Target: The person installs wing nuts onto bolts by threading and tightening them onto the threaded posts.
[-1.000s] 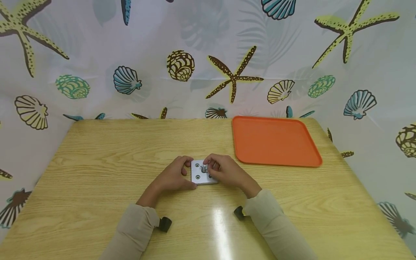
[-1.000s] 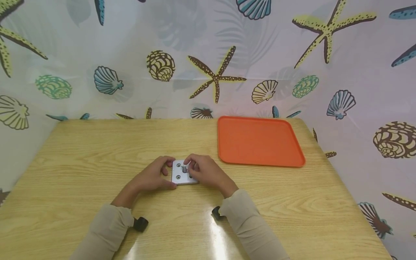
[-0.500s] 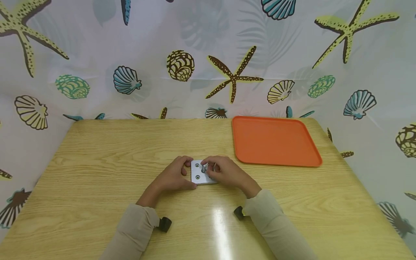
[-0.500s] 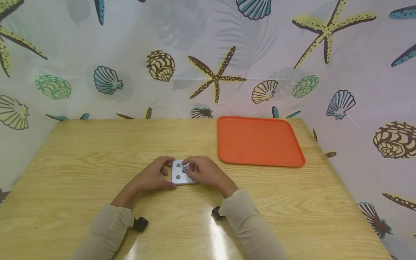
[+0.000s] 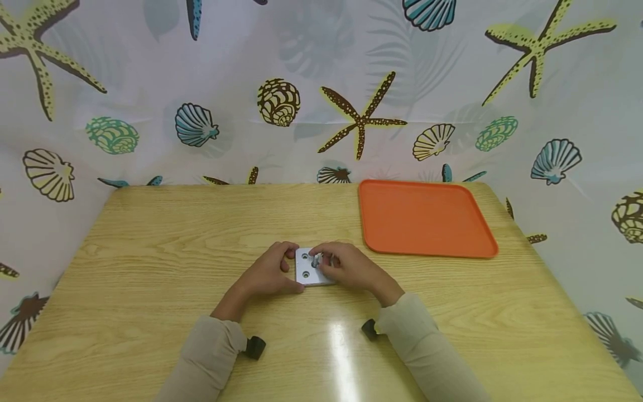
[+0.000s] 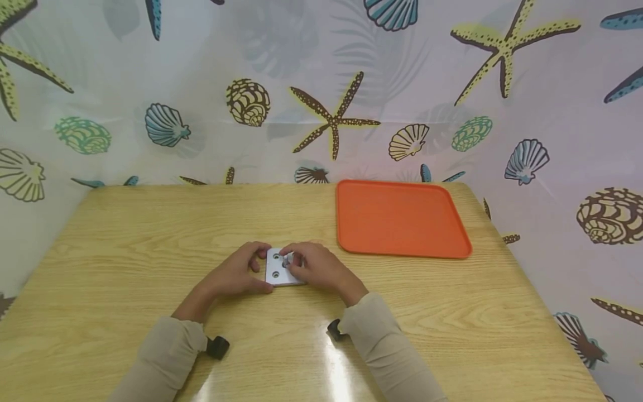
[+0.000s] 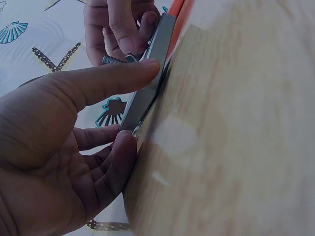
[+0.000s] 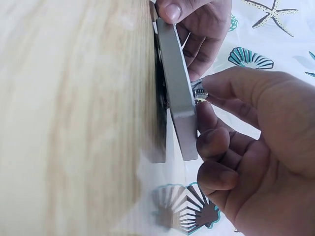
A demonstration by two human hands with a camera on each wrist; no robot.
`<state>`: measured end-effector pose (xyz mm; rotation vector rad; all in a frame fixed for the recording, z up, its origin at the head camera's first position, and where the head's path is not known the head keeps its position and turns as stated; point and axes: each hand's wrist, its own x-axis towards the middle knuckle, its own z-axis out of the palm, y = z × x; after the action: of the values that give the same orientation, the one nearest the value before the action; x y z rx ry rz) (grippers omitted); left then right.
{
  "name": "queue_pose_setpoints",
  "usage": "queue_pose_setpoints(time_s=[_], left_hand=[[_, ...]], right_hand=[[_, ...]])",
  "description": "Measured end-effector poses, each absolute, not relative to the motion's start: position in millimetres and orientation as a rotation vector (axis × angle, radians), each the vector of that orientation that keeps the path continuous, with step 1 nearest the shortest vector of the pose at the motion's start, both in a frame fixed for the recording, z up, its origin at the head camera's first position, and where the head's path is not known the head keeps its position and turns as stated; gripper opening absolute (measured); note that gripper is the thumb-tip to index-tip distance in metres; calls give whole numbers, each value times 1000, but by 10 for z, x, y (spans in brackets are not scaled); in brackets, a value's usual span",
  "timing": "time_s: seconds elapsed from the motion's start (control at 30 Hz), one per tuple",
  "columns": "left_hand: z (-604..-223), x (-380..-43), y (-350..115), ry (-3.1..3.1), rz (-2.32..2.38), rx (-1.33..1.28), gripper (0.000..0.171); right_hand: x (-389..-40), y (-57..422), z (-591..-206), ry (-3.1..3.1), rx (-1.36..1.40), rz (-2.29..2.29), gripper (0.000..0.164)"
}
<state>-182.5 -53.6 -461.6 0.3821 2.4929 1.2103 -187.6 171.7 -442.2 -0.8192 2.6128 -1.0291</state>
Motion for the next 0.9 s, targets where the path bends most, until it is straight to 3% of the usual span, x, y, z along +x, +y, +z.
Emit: queue_pose_setpoints(time_s=[0.37,0.63,0.9], left_hand=[[-4629,-1831,-535,2504,1212,382,85],[-4628,-1831,-535,2507,1203,370,85],[-4626,-1832,-540,2501,1205,370,85]], right_hand=[[-1883,1738,-4457,2688,-827,-1035,14],[-1894,1732,-4455,2648,-783,-1113,29],[-1883,1721,-4431,2610,-803,-1128,26]])
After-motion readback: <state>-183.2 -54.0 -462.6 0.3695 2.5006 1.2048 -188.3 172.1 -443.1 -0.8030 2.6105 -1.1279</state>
